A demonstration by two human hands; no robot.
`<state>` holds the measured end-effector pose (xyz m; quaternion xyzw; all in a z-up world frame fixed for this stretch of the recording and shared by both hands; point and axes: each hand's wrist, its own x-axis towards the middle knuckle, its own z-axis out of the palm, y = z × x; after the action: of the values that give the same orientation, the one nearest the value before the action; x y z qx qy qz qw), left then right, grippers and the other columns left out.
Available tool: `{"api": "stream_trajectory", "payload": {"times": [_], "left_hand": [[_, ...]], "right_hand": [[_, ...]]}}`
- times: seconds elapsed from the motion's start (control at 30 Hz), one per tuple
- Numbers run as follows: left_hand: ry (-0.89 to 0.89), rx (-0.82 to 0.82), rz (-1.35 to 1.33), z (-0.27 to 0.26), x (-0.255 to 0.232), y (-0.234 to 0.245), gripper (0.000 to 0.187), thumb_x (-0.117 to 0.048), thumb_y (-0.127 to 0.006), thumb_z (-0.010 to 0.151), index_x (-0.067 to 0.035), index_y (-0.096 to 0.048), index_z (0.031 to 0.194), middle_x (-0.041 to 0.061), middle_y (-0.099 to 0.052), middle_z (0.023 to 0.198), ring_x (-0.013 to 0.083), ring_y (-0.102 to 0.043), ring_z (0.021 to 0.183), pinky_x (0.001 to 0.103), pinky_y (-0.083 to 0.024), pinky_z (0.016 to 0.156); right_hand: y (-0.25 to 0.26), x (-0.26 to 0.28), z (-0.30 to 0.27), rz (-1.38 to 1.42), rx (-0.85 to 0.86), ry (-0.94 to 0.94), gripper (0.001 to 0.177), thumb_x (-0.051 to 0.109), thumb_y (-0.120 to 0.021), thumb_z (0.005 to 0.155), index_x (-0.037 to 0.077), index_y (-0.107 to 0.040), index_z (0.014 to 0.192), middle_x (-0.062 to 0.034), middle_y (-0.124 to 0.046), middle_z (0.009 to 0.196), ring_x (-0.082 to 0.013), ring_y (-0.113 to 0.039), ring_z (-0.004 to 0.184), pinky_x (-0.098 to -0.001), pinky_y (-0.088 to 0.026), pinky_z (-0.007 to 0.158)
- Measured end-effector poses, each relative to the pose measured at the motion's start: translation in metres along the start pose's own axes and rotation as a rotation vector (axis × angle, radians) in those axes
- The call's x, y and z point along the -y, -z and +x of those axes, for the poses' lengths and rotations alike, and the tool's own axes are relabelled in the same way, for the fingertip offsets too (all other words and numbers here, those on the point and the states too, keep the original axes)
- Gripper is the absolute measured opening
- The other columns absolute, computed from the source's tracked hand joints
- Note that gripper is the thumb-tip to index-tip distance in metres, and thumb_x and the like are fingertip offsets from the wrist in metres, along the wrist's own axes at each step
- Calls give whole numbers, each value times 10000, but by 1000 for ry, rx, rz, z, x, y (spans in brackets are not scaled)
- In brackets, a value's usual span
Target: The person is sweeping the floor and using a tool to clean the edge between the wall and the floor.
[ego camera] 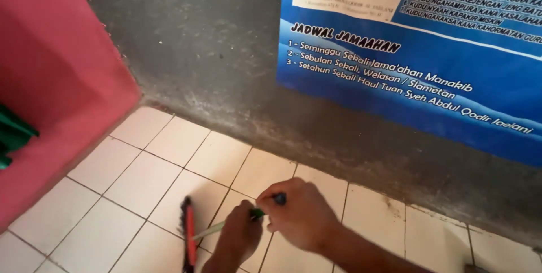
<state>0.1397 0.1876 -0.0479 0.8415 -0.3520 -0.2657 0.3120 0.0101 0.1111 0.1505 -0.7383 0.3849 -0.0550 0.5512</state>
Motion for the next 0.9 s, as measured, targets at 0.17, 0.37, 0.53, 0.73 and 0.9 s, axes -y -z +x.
{"api": "stream_trajectory", "payload": {"times": [0.17, 0.37, 0.53, 0.73, 0.9], "left_hand": [[-163, 0, -65, 20, -42, -58, 198, -228, -597, 936, -45, -563, 1003, 238, -667, 996, 462, -626, 1012, 557, -485, 859], [-232, 163, -283, 10, -126, -31, 235, -259, -602, 950, -55, -610, 1066, 207, -714, 1053, 394, -666, 1053, 485, -514, 893], [-279, 294, -364, 21, -126, -1, 278, -248, -582, 950, -110, -627, 1187, 130, -739, 1113, 289, -710, 1079, 405, -524, 921], [-280, 51, -202, -1, -80, 55, 212, -223, -597, 944, -86, -680, 1082, 175, -742, 1070, 361, -709, 1040, 433, -555, 866], [-176, -67, -46, -12, 13, 63, 226, -169, -607, 868, -104, -644, 1082, 199, -717, 1022, 431, -660, 1008, 522, -523, 831]], "right_hand": [[52, 14, -7, -204, -52, 10, 248, 254, -684, 882, 52, -814, 941, -90, -790, 694, -175, -797, 613, -308, -624, 599], [82, 48, -28, -524, -252, -95, 261, 323, -668, 893, 135, -841, 946, -127, -794, 711, -231, -788, 655, -358, -610, 681], [81, 62, -19, -494, -192, 1, 271, 292, -645, 891, 103, -820, 974, -165, -788, 722, -244, -820, 696, -365, -623, 685], [52, 72, -12, -308, -61, 151, 303, 263, -642, 869, 85, -815, 1045, -117, -839, 828, -170, -842, 768, -307, -633, 660], [-13, 34, 11, 51, 191, 57, 307, 264, -670, 930, -11, -783, 1006, -140, -766, 783, -208, -807, 721, -299, -593, 596]]}}
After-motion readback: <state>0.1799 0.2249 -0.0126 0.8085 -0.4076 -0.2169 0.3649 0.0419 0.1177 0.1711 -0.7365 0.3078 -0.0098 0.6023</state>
